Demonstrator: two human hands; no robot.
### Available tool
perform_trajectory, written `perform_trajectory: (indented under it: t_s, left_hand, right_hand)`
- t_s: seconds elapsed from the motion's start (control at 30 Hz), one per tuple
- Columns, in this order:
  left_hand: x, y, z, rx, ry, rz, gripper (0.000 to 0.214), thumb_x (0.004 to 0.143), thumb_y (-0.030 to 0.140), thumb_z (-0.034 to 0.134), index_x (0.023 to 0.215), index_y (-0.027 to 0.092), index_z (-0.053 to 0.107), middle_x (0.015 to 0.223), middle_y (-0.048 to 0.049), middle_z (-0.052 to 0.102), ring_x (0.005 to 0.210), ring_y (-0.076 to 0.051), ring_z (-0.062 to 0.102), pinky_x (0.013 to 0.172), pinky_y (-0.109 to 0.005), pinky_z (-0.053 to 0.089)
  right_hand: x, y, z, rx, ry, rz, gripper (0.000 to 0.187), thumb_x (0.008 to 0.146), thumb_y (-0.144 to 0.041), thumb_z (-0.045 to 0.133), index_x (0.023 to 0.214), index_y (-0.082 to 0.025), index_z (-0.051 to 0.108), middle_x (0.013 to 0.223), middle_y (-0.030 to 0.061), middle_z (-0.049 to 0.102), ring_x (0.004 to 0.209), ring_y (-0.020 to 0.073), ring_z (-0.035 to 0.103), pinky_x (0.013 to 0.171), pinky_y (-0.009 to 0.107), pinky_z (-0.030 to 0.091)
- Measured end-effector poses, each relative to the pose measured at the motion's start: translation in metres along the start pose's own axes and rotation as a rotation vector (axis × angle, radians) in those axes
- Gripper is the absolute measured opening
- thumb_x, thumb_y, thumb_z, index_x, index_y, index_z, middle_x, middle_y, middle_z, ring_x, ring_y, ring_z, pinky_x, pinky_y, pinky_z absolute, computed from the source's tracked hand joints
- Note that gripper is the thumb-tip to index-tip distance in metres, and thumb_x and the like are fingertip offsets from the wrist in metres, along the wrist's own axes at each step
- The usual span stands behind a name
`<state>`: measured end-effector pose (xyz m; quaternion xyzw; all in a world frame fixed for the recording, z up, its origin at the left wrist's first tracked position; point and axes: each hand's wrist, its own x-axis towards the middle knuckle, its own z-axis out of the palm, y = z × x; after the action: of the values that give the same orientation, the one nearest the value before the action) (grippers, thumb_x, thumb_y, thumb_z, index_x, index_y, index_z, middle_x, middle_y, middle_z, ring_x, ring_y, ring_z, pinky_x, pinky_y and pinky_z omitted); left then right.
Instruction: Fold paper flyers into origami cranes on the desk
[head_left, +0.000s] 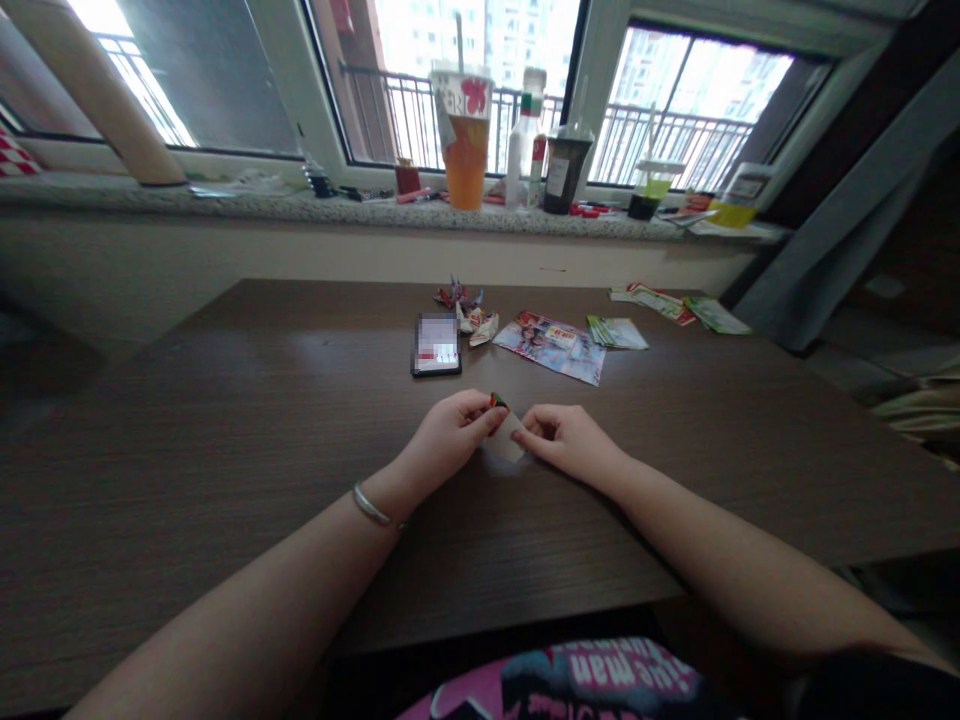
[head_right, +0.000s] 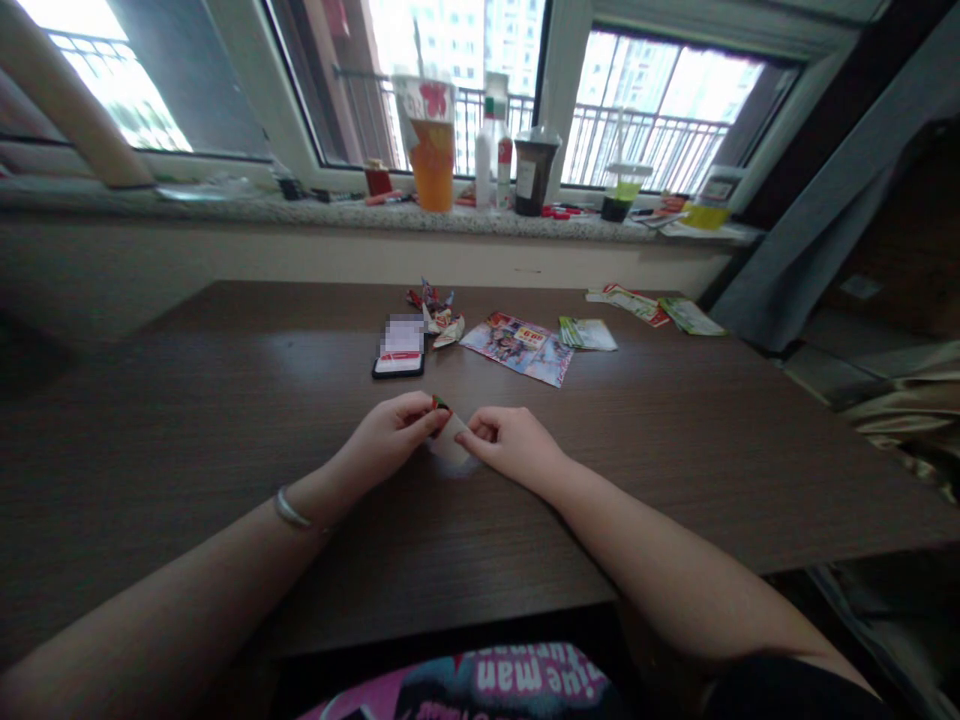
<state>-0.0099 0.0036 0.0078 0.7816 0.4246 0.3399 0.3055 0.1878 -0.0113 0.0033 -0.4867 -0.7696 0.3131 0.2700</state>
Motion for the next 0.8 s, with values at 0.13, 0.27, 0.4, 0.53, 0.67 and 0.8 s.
perform_trajectory:
  t_s: [0.13, 0.27, 0.4, 0.53, 0.67, 0.8]
  left_hand:
    - [-0.001, -0.006, 0.005, -0.052, -0.023, -0.031, 0.036, 0.094, 0.04, 0.043, 0.069, 0.016, 0.053, 0.063, 0.0033, 0.048, 0.06, -0.012, 0.045, 0.056, -0.024, 0.035]
    - [0.0, -0.007, 0.009, -0.158, -0.071, -0.077, 0.028, 0.09, 0.041, 0.051, 0.091, 0.015, 0.062, 0.078, -0.0003, 0.061, 0.066, -0.013, 0.053, 0.061, -0.024, 0.042]
    - [-0.001, -0.004, 0.011, -0.263, -0.176, -0.176, 0.031, 0.088, 0.042, 0.054, 0.098, 0.014, 0.064, 0.08, -0.0022, 0.065, 0.062, -0.012, 0.056, 0.058, -0.024, 0.046]
    - [-0.002, -0.003, 0.01, -0.274, -0.167, -0.145, 0.029, 0.089, 0.04, 0.054, 0.093, 0.014, 0.064, 0.08, -0.0033, 0.066, 0.067, -0.014, 0.06, 0.06, -0.024, 0.048]
    - [-0.003, -0.002, 0.007, -0.236, -0.135, -0.105, 0.024, 0.09, 0.035, 0.052, 0.089, 0.015, 0.063, 0.081, -0.0034, 0.066, 0.067, -0.014, 0.062, 0.062, -0.025, 0.05]
    - [-0.002, -0.001, 0.008, -0.237, -0.129, -0.122, 0.023, 0.09, 0.035, 0.051, 0.088, 0.014, 0.06, 0.079, -0.003, 0.064, 0.064, -0.013, 0.062, 0.059, -0.025, 0.05]
  right_hand:
    - [0.001, 0.001, 0.003, 0.015, 0.005, 0.017, 0.023, 0.083, -0.037, 0.061, 0.07, -0.017, 0.06, 0.059, -0.0038, 0.056, 0.054, 0.0093, 0.045, 0.052, 0.022, 0.031]
    - [0.003, 0.001, 0.002, 0.014, 0.062, 0.062, 0.024, 0.083, -0.037, 0.061, 0.07, -0.017, 0.059, 0.059, -0.0036, 0.055, 0.054, 0.01, 0.045, 0.052, 0.023, 0.031]
    - [0.005, 0.002, 0.003, 0.042, 0.109, 0.088, 0.025, 0.084, -0.038, 0.059, 0.069, -0.018, 0.056, 0.061, -0.0026, 0.055, 0.056, 0.011, 0.047, 0.053, 0.023, 0.034]
    - [0.006, 0.007, 0.006, 0.121, 0.089, 0.08, 0.026, 0.084, -0.041, 0.059, 0.071, -0.018, 0.054, 0.06, -0.003, 0.054, 0.055, 0.0111, 0.047, 0.052, 0.023, 0.034]
    - [0.007, 0.011, 0.01, 0.238, -0.075, 0.055, 0.026, 0.085, -0.043, 0.056, 0.083, -0.017, 0.059, 0.067, -0.0004, 0.06, 0.059, 0.0121, 0.053, 0.054, 0.023, 0.039]
    - [0.006, 0.008, 0.009, 0.24, -0.099, 0.061, 0.029, 0.088, -0.044, 0.054, 0.087, -0.016, 0.061, 0.066, -0.0002, 0.06, 0.057, 0.0118, 0.052, 0.054, 0.023, 0.038]
